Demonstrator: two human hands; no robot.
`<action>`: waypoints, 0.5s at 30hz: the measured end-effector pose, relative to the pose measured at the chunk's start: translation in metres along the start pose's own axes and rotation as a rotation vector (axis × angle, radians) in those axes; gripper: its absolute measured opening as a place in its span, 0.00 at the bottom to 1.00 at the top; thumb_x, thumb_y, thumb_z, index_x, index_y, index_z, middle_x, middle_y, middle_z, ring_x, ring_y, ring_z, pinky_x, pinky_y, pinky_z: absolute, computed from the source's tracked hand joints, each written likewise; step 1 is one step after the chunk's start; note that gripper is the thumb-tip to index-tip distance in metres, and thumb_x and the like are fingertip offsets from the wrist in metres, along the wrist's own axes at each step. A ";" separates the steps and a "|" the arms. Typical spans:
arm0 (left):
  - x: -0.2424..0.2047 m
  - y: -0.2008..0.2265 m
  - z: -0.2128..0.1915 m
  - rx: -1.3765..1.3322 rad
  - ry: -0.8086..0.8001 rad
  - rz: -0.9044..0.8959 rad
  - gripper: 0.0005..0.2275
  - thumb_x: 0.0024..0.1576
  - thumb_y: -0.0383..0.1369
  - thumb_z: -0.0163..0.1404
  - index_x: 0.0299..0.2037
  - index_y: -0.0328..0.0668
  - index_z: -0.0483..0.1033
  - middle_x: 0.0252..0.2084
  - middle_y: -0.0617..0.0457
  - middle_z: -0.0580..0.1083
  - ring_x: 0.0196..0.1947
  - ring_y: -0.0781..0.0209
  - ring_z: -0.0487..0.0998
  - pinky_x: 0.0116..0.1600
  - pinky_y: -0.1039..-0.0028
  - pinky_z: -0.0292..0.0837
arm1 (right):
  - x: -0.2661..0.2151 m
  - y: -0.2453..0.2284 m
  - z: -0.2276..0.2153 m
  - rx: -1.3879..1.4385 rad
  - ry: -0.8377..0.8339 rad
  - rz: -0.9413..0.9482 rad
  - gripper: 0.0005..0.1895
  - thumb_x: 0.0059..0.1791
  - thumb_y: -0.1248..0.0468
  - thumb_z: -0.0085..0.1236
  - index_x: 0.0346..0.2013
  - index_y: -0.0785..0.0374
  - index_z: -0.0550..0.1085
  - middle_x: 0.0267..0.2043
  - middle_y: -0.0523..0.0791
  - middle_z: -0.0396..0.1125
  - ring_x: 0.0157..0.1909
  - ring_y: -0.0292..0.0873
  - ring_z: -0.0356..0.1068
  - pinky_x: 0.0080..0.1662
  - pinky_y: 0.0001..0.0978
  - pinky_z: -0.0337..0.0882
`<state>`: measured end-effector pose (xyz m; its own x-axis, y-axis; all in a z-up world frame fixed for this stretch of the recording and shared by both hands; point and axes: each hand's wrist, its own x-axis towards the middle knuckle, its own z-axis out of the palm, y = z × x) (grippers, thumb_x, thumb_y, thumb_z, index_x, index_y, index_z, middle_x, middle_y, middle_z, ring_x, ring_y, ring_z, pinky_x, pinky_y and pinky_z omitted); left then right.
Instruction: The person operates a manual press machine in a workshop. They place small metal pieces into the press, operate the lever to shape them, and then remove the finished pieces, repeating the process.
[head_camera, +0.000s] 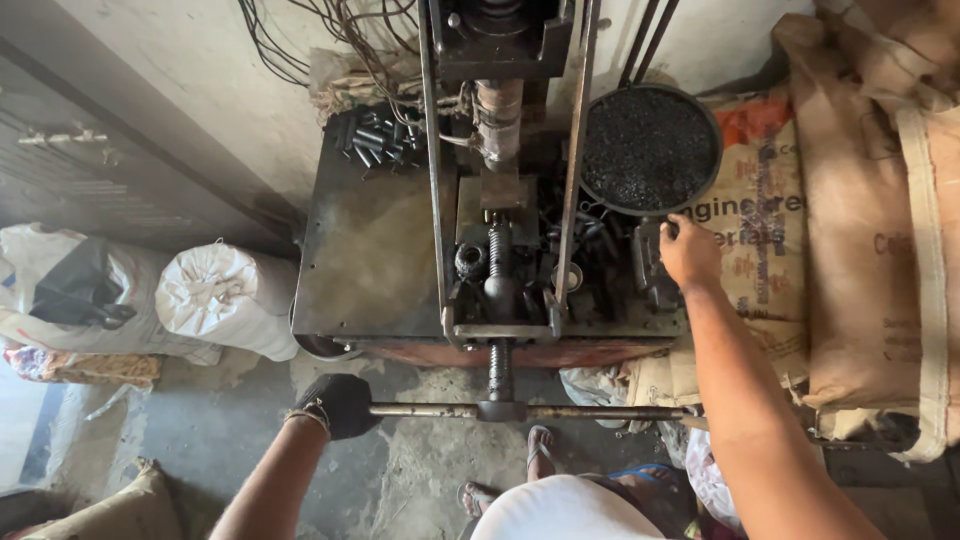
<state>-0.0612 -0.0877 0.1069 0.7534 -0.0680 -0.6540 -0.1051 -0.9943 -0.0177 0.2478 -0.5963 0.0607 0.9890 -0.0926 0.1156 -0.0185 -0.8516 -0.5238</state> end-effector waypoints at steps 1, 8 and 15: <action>0.000 0.000 0.000 -0.012 -0.006 -0.012 0.17 0.52 0.50 0.54 0.33 0.46 0.84 0.35 0.43 0.80 0.39 0.43 0.82 0.49 0.56 0.77 | 0.000 -0.002 -0.001 0.003 -0.018 0.024 0.16 0.55 0.54 0.55 0.53 0.57 0.79 0.34 0.54 0.76 0.34 0.53 0.77 0.46 0.45 0.75; 0.001 -0.001 -0.003 -0.023 -0.034 -0.003 0.14 0.52 0.47 0.54 0.31 0.46 0.83 0.32 0.44 0.79 0.38 0.42 0.82 0.47 0.56 0.78 | -0.002 0.001 0.000 0.008 0.078 -0.047 0.16 0.55 0.54 0.56 0.53 0.58 0.79 0.40 0.55 0.75 0.41 0.58 0.76 0.47 0.48 0.74; -0.001 -0.002 0.000 0.009 0.032 0.076 0.12 0.50 0.44 0.55 0.28 0.46 0.84 0.31 0.45 0.79 0.36 0.43 0.81 0.45 0.56 0.77 | 0.000 0.013 0.009 -0.030 0.114 -0.108 0.16 0.55 0.54 0.57 0.53 0.57 0.80 0.42 0.57 0.75 0.44 0.61 0.75 0.49 0.49 0.74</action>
<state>-0.0613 -0.0856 0.1077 0.7635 -0.1464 -0.6289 -0.1686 -0.9854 0.0248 0.2488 -0.6028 0.0466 0.9625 -0.0563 0.2655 0.0807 -0.8747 -0.4780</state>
